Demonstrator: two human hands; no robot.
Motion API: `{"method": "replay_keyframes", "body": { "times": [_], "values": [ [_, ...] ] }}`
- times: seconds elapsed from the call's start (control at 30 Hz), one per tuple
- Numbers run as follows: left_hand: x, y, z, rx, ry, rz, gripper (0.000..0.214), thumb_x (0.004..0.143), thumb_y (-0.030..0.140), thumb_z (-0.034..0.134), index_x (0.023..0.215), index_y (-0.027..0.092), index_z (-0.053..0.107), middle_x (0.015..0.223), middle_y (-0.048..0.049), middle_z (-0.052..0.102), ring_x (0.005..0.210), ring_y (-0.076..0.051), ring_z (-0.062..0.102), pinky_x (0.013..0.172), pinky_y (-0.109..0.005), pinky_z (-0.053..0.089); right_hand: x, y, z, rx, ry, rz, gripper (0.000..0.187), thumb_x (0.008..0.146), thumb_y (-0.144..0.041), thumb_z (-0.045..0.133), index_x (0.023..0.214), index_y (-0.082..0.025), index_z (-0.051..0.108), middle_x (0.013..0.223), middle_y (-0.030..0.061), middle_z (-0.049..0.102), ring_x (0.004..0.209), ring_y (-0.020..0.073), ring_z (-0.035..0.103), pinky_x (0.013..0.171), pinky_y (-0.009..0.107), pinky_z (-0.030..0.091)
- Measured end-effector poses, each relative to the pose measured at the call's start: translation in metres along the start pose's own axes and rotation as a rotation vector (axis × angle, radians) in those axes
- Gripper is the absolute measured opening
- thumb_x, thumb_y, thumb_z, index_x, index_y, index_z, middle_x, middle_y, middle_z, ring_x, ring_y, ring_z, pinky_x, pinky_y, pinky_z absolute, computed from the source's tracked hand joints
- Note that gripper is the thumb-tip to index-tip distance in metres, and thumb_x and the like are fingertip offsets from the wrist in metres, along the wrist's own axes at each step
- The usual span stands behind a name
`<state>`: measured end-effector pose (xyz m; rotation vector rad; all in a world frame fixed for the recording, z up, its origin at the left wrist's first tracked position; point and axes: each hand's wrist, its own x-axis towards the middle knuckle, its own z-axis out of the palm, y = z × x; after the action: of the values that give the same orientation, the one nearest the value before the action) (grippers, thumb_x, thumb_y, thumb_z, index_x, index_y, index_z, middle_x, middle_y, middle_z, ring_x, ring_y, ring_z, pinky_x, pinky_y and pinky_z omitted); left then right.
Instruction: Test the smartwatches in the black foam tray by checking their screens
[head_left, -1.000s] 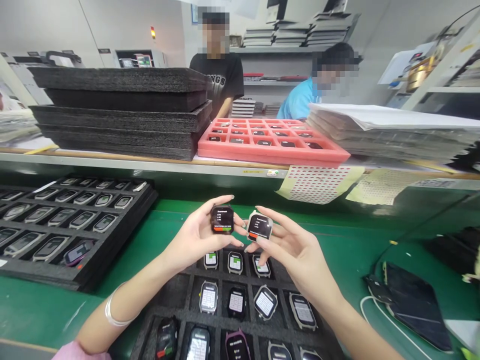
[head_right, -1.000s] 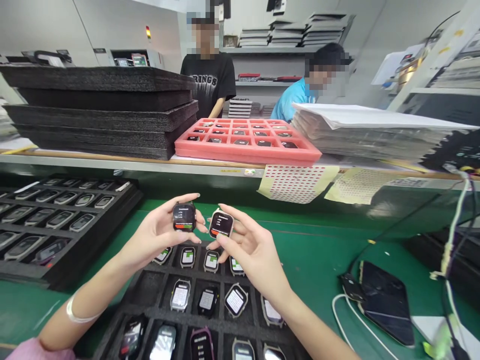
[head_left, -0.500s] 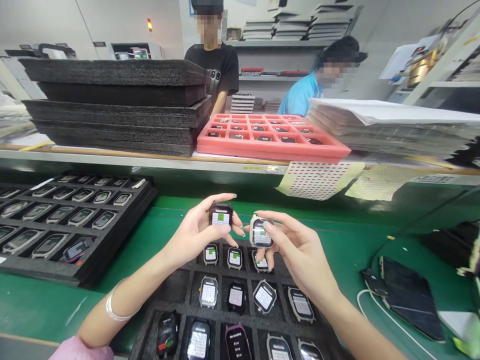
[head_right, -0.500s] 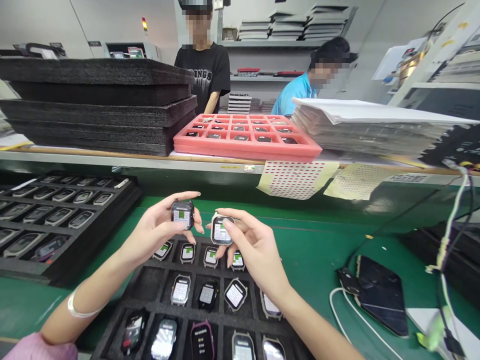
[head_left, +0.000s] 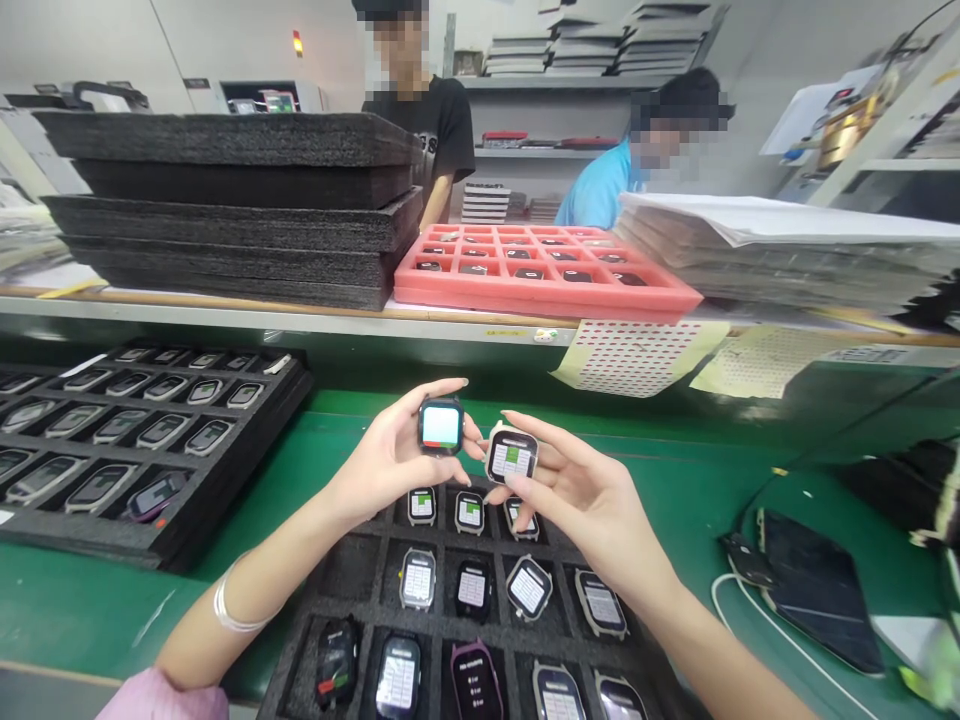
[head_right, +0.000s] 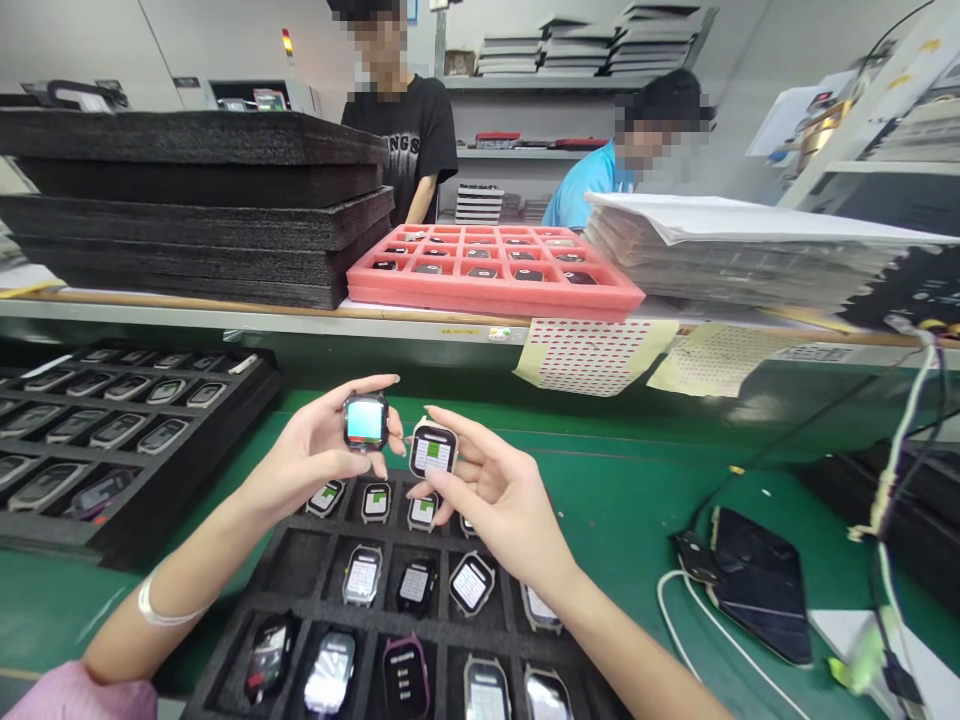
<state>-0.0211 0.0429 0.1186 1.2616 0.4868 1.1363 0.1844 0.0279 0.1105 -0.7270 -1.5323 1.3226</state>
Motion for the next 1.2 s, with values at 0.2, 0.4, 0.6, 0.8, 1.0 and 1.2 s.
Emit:
{"method": "replay_keyframes", "body": {
  "times": [0.2,0.4,0.6,0.8,1.0,1.2],
  "values": [
    [-0.0015,-0.0008,-0.0003,0.014,0.011,-0.032,0.062,0.076,0.006,0.068,0.132,0.018,0.043,0.104,-0.0069,0.061,0.084,-0.016,0.064,0.075,-0.029,0.057,-0.002,-0.0013,0.002,0.01,-0.028,0.0,0.049,0.085,-0.019,0.067,0.131,-0.025,0.053,0.102,0.0097,0.069,0.078,0.0245,0.071,0.052,0.029,0.059],
    [-0.0028,0.0014,0.0,-0.001,-0.01,-0.032,0.063,0.075,0.002,0.064,0.132,0.017,0.041,0.102,-0.0067,0.061,0.079,-0.015,0.065,0.076,-0.029,0.056,-0.0032,-0.0018,0.0022,0.049,-0.051,-0.028,0.043,0.087,-0.015,0.063,0.128,-0.025,0.055,0.105,0.01,0.068,0.076,0.0224,0.07,0.052,0.028,0.058],
    [-0.0035,0.0024,0.0019,0.01,0.021,-0.045,0.062,0.076,0.006,0.067,0.131,0.017,0.043,0.104,-0.0078,0.061,0.082,-0.016,0.065,0.075,-0.03,0.057,-0.0026,0.0004,0.0036,0.022,-0.006,-0.018,0.05,0.084,-0.016,0.068,0.131,-0.023,0.052,0.104,0.0115,0.068,0.076,0.0246,0.071,0.049,0.028,0.059],
    [-0.0035,-0.0007,-0.0003,0.008,0.0,-0.038,0.062,0.076,0.005,0.067,0.132,0.018,0.043,0.104,-0.0074,0.062,0.087,-0.017,0.064,0.076,-0.03,0.057,-0.0034,-0.0016,0.0035,0.065,-0.021,-0.014,0.044,0.086,-0.016,0.065,0.129,-0.023,0.054,0.104,0.0103,0.069,0.077,0.0239,0.072,0.053,0.029,0.06],
    [-0.004,-0.0005,0.0027,0.006,-0.026,-0.055,0.063,0.075,0.004,0.067,0.131,0.019,0.044,0.102,-0.0069,0.063,0.09,-0.019,0.063,0.076,-0.031,0.057,-0.0019,0.0003,0.004,0.049,0.06,-0.015,0.024,0.093,-0.024,0.058,0.116,-0.02,0.063,0.079,0.0044,0.068,0.06,0.0184,0.07,0.044,0.023,0.055],
    [-0.0042,-0.0011,0.0025,0.007,-0.025,-0.054,0.063,0.075,0.004,0.067,0.131,0.019,0.044,0.103,-0.0071,0.062,0.09,-0.019,0.063,0.076,-0.031,0.057,-0.0017,0.0,0.0032,0.043,0.049,-0.008,0.025,0.092,-0.021,0.058,0.117,-0.02,0.062,0.081,0.0049,0.069,0.062,0.019,0.07,0.045,0.023,0.056]
  ]
}}
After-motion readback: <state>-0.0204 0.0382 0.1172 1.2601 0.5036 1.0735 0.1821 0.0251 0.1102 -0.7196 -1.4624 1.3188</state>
